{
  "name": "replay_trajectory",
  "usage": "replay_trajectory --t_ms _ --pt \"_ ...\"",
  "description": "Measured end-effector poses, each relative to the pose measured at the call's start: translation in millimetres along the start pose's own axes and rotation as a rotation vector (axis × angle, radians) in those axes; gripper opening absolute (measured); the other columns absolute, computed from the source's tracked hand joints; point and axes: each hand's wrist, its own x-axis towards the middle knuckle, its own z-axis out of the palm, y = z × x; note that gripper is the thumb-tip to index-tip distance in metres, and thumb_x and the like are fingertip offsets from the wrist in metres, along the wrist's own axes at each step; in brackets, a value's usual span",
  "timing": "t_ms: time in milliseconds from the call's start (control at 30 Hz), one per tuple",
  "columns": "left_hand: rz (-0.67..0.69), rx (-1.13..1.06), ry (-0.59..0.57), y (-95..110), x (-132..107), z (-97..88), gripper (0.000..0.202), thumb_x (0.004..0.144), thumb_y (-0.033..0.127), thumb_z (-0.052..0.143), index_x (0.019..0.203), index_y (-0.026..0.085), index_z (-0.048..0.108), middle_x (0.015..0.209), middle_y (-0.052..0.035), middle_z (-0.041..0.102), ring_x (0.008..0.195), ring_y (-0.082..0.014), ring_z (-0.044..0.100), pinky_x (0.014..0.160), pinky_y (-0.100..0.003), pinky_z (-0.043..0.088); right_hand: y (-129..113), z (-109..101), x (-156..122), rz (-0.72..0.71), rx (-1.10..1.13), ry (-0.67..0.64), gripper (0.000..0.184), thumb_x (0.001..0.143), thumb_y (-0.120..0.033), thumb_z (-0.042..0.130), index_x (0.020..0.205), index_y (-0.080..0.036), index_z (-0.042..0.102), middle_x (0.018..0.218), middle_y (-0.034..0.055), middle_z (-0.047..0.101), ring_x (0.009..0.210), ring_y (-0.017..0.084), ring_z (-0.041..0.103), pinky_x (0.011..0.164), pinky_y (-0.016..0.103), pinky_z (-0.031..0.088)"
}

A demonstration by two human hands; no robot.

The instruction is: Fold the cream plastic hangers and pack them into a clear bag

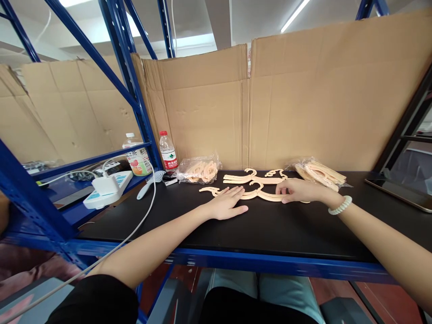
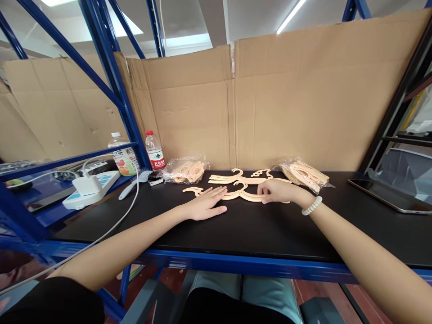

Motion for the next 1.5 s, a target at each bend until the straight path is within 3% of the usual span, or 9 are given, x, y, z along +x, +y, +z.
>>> replay_trajectory --t_ms 333,733,833,933,1067,1133,1267,1333,1500 --pt "0.006 -0.015 0.019 -1 -1 0.7 0.077 0.094 0.062 0.023 0.152 0.012 0.016 0.158 -0.0122 0.011 0.147 -0.0251 0.007 0.118 -0.047 0.004 -1 -1 0 -0.009 0.017 -0.017 0.017 0.073 -0.034 0.058 0.08 -0.019 0.061 0.081 0.0046 0.065 0.071 0.019 0.057 0.062 0.028 0.039" --pt "-0.01 0.05 0.016 -10 -1 -1.2 0.075 0.094 0.063 0.022 0.152 0.016 0.016 0.158 -0.0095 0.009 0.147 -0.0241 0.007 0.118 -0.046 0.005 3 -2 3 -0.019 0.012 0.035 0.014 0.073 -0.026 0.063 0.084 -0.017 0.066 0.082 0.0037 0.067 0.073 0.017 0.06 0.063 0.025 0.042" --pt "-0.006 0.058 0.036 -13 0 -1.0 0.074 0.094 0.063 0.021 0.152 0.018 0.017 0.158 -0.0082 0.012 0.146 -0.0243 0.011 0.118 -0.046 0.005 10 -8 0 -0.001 -0.013 0.023 0.023 0.071 -0.023 0.065 0.093 -0.018 0.068 0.096 0.005 0.068 0.08 0.018 0.062 0.066 0.025 0.045" --pt "-0.055 0.082 0.095 -18 1 -2.9 0.074 0.093 0.064 0.021 0.152 0.018 0.018 0.157 -0.0085 0.016 0.146 -0.0277 0.014 0.116 -0.055 -0.001 21 -20 -8 0.044 -0.028 0.112 0.034 0.071 -0.02 0.063 0.105 -0.02 0.067 0.108 0.0057 0.067 0.087 0.019 0.063 0.069 0.025 0.046" --pt "-0.153 0.081 0.136 -29 -1 -7.8 0.076 0.093 0.064 0.02 0.153 0.018 0.015 0.158 -0.0095 0.015 0.146 -0.0292 0.011 0.115 -0.057 -0.001 33 -36 -20 0.101 -0.128 0.203 0.036 0.072 -0.024 0.061 0.107 -0.02 0.068 0.104 0.0051 0.068 0.091 0.022 0.063 0.073 0.027 0.045" --pt "-0.183 0.07 0.11 -34 -3 -9.4 0.077 0.092 0.063 0.019 0.153 0.017 0.013 0.158 -0.0096 0.013 0.146 -0.0287 0.009 0.114 -0.057 -0.002 37 -39 -24 0.114 -0.124 0.147 0.042 0.069 -0.029 0.066 0.11 -0.02 0.067 0.107 0.0055 0.066 0.091 0.022 0.062 0.074 0.028 0.044" --pt "-0.178 0.058 0.032 -40 -3 -8.8 0.074 0.093 0.062 0.022 0.153 0.018 0.016 0.157 -0.0111 0.013 0.146 -0.0311 0.012 0.112 -0.062 0.0 42 -36 -25 0.123 -0.019 -0.096 0.066 0.055 -0.038 0.076 0.118 -0.022 0.062 0.119 0.0062 0.061 0.095 0.024 0.06 0.071 0.027 0.045" --pt "-0.167 0.055 0.037 -41 -2 -7.5 0.073 0.092 0.061 0.024 0.152 0.02 0.02 0.157 -0.0121 0.016 0.145 -0.0324 0.015 0.112 -0.063 0.003 45 -34 -22 0.158 -0.02 -0.152 0.063 0.052 -0.039 0.077 0.111 -0.022 0.064 0.117 0.006 0.061 0.095 0.025 0.059 0.07 0.027 0.044" --pt "-0.183 0.054 0.04 -41 -1 -6.6 0.074 0.092 0.062 0.023 0.152 0.019 0.019 0.157 -0.0117 0.016 0.145 -0.032 0.013 0.113 -0.061 0.004 52 -33 -18 0.215 -0.032 -0.123 0.049 0.053 -0.043 0.075 0.097 -0.022 0.066 0.112 0.0043 0.062 0.087 0.021 0.059 0.065 0.025 0.042"
